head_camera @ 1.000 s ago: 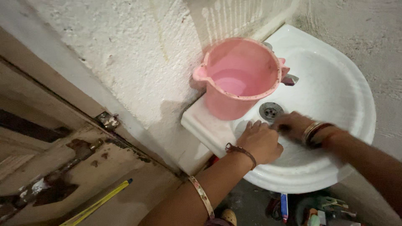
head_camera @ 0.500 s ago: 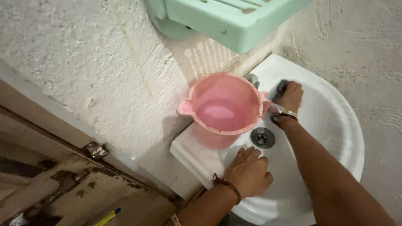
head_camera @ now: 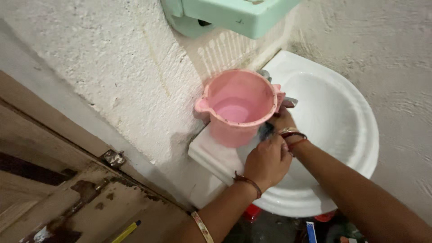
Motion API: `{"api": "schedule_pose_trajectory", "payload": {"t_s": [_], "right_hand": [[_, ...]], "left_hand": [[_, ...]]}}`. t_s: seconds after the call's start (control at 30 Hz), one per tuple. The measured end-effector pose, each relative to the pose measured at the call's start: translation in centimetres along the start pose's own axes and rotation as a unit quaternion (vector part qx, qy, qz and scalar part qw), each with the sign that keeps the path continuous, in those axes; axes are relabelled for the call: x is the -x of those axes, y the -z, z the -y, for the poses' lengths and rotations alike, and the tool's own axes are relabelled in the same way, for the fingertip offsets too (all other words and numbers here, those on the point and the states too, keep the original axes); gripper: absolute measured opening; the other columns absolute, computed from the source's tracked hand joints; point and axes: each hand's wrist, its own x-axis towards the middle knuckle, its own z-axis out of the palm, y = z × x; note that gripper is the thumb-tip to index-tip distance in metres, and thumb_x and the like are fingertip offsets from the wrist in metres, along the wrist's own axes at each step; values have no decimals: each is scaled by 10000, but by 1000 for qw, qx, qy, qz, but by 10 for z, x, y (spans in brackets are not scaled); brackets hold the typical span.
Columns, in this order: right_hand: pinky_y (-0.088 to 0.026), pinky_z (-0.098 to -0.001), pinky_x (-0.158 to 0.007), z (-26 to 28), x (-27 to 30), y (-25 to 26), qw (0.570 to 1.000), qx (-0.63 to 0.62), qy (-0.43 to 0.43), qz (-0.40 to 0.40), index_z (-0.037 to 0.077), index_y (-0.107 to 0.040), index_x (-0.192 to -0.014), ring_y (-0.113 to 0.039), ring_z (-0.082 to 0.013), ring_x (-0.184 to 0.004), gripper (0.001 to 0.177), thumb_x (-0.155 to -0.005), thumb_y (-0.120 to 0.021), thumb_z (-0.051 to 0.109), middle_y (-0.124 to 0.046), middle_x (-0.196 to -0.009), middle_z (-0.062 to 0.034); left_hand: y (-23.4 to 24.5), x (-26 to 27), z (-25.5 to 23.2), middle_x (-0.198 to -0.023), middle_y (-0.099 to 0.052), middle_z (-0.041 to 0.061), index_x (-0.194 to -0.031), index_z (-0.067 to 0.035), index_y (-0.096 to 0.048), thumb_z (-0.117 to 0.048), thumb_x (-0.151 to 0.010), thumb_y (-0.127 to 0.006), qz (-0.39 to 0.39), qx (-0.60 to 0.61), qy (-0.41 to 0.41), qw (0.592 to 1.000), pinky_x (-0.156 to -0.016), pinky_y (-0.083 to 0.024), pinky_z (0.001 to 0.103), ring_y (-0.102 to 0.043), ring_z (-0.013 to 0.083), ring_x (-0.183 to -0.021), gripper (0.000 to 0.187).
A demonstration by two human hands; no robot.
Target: The person scrubs a white bathroom sink using a steel wool pad and liquid soap. They repeatedly scrub the basin, faucet, and drain area, then rinse the sink with water from a pink pitcher.
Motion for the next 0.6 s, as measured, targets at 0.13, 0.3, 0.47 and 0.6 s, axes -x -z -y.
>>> {"api": "schedule_pose_trajectory", "payload": {"t_s": [0.13, 0.3, 0.47, 0.6], "right_hand": [[-561, -361, -806, 15, 48, -18, 991, 13, -104, 85, 67, -584, -1324, -672, -195, -923, 481, -859, -703, 111, -712, -1047, -87], [-525, -335, -837, 6, 75, -32, 939, -38, -58, 336, 42, -637, -1375, -605, -171, -951, 471, -907, -668, 81, -659, -1069, -71], [-558, -361, -899, 29, 72, -33, 953, 211, -16, 215, 76, -622, -1317, -699, -245, -1014, 484, -840, -692, 115, -756, -1112, -130], [-523, -423, -938, 74, 66, -24, 940, 299, -160, 30, 74, -637, -1234, -666, -339, -1108, 339, -941, -629, 245, -704, -1203, -161]], "left_hand": [[12, 15, -4, -952, -718, 218, -948, -47, -703, -237, -923, -574, 45, -29, 11, 999, -806, -552, 521, -692, 410, -897, 231], [33, 36, -7, -860, -722, 220, -850, -57, -748, -241, -877, -606, 67, -16, -23, 997, -769, -571, 508, -707, 405, -824, 234], [43, 41, -8, -812, -711, 230, -835, -38, -749, -252, -883, -613, 66, 3, -26, 997, -745, -567, 502, -702, 411, -791, 257], [41, 36, -5, -844, -708, 237, -877, -16, -708, -247, -903, -600, 91, 43, -15, 995, -770, -565, 497, -707, 402, -814, 256]]}}
